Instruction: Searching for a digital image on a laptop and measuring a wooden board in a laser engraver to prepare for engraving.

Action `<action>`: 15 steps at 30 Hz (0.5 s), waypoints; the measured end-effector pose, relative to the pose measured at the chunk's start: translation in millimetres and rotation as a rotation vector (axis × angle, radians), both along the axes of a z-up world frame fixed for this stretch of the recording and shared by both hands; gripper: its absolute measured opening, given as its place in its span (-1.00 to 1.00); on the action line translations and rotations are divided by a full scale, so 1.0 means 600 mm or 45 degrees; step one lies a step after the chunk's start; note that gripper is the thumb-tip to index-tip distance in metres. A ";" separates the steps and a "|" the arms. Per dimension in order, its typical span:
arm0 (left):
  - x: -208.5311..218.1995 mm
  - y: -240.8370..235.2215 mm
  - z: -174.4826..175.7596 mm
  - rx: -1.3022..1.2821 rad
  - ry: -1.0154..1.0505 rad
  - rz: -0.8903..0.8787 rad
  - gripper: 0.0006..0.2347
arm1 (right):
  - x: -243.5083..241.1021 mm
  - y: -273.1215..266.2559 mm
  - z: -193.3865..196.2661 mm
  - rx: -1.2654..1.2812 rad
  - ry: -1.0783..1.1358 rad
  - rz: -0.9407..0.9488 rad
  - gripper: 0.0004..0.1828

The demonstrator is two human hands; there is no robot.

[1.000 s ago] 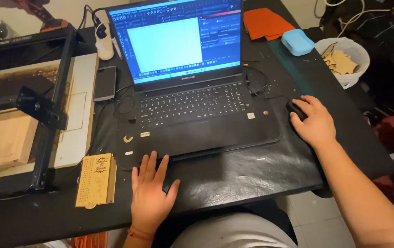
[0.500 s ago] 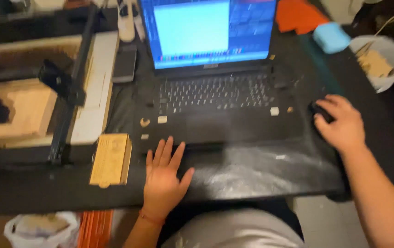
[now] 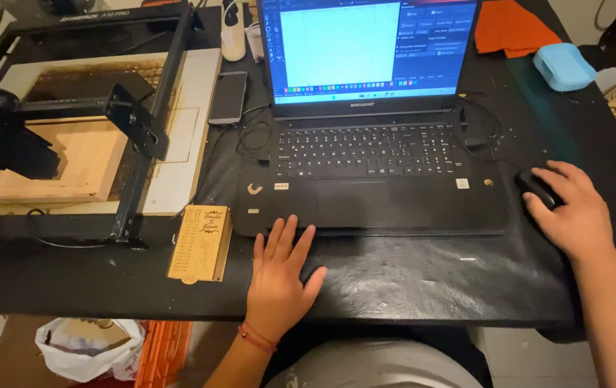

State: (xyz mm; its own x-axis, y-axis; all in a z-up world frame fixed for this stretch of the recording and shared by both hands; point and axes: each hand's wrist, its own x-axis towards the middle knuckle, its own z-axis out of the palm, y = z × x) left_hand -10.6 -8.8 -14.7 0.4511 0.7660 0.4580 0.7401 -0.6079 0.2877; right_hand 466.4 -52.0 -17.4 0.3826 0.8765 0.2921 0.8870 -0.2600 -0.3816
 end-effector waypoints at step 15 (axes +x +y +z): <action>0.001 -0.001 0.005 -0.003 -0.031 -0.005 -0.45 | -0.008 0.002 0.008 -0.043 -0.008 -0.052 -0.54</action>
State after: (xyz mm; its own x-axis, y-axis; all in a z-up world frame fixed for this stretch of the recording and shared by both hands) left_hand -9.9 -9.4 -11.9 0.4428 0.7652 0.4673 0.7305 -0.6101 0.3069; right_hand 461.9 -50.7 -12.9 0.4163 0.8697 0.2651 0.8779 -0.3086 -0.3662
